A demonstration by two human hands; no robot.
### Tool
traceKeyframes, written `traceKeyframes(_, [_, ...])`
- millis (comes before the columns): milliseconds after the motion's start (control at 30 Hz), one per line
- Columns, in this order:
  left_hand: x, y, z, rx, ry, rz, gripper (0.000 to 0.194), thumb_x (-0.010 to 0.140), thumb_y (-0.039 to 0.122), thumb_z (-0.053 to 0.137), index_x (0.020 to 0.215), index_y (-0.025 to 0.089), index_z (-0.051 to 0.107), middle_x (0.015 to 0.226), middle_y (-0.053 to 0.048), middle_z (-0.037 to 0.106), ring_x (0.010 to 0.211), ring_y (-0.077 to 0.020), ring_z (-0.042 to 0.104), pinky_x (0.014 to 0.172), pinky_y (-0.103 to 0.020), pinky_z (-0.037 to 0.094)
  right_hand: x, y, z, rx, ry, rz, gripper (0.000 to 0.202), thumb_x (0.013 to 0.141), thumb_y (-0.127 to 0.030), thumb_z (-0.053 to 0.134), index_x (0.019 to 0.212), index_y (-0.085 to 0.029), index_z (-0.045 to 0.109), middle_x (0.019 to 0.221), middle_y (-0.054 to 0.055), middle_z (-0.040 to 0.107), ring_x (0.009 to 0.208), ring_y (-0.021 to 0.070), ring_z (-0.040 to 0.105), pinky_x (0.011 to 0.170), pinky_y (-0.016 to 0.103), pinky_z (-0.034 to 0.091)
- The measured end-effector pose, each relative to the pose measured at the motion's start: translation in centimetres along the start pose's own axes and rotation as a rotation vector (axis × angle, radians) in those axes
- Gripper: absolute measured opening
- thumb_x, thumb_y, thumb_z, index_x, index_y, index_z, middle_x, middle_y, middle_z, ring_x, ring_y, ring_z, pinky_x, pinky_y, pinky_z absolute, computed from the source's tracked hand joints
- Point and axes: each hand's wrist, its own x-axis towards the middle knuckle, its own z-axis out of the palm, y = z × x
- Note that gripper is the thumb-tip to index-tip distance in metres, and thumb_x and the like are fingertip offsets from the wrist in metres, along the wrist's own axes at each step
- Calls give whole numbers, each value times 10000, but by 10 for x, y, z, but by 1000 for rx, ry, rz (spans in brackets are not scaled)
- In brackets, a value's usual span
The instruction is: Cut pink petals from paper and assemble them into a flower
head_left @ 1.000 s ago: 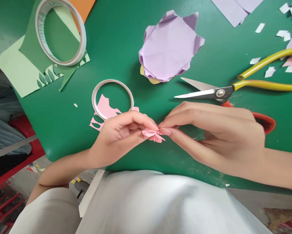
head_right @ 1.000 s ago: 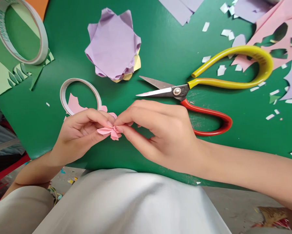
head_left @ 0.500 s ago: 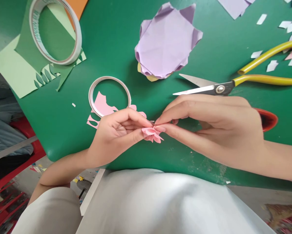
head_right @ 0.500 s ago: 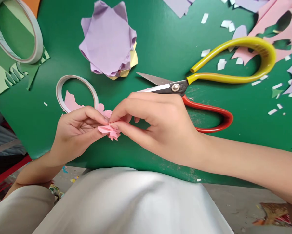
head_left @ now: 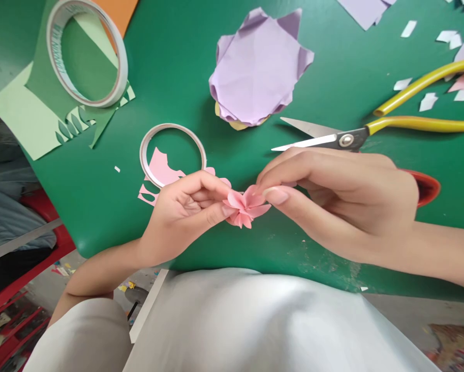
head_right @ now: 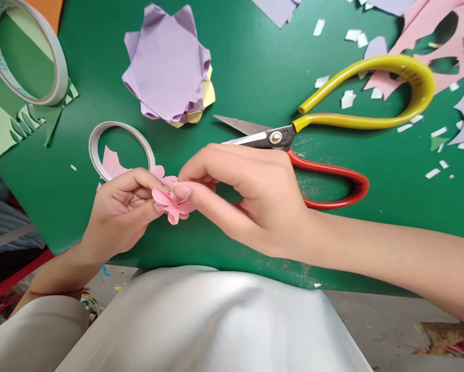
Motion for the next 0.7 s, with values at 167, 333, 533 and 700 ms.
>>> traceKeyframes(167, [0,0,-2,-39,-22,-17,49,910,216,725,906,196,680,811,1,781,725,-146,761,712,-282,668,-1,0,-1,52,11,-15,92,893,-90,684,893,-181,672,796,14,752,723,127,700,633,256,581])
traceKeyframes(333, [0,0,-1,-30,-31,-15,27,920,206,711,908,193,690,799,0,774,727,-140,762,721,-268,668,-1,0,-1,17,1,-32,125,922,-94,648,919,-214,684,807,-6,755,731,121,713,626,248,589])
traceKeyframes(533, [0,1,2,-24,6,-1,27,917,172,707,894,182,699,824,-6,785,749,-140,774,707,-241,666,-3,2,0,-26,7,-49,129,925,-75,647,933,-197,688,864,-2,763,780,113,723,680,231,605])
traceKeyframes(700, [-1,2,3,-35,18,4,29,912,191,719,891,182,702,792,-3,774,722,-129,764,713,-236,672,-3,2,2,-32,25,-26,146,944,-83,627,936,-216,687,838,-20,751,777,119,722,659,239,596])
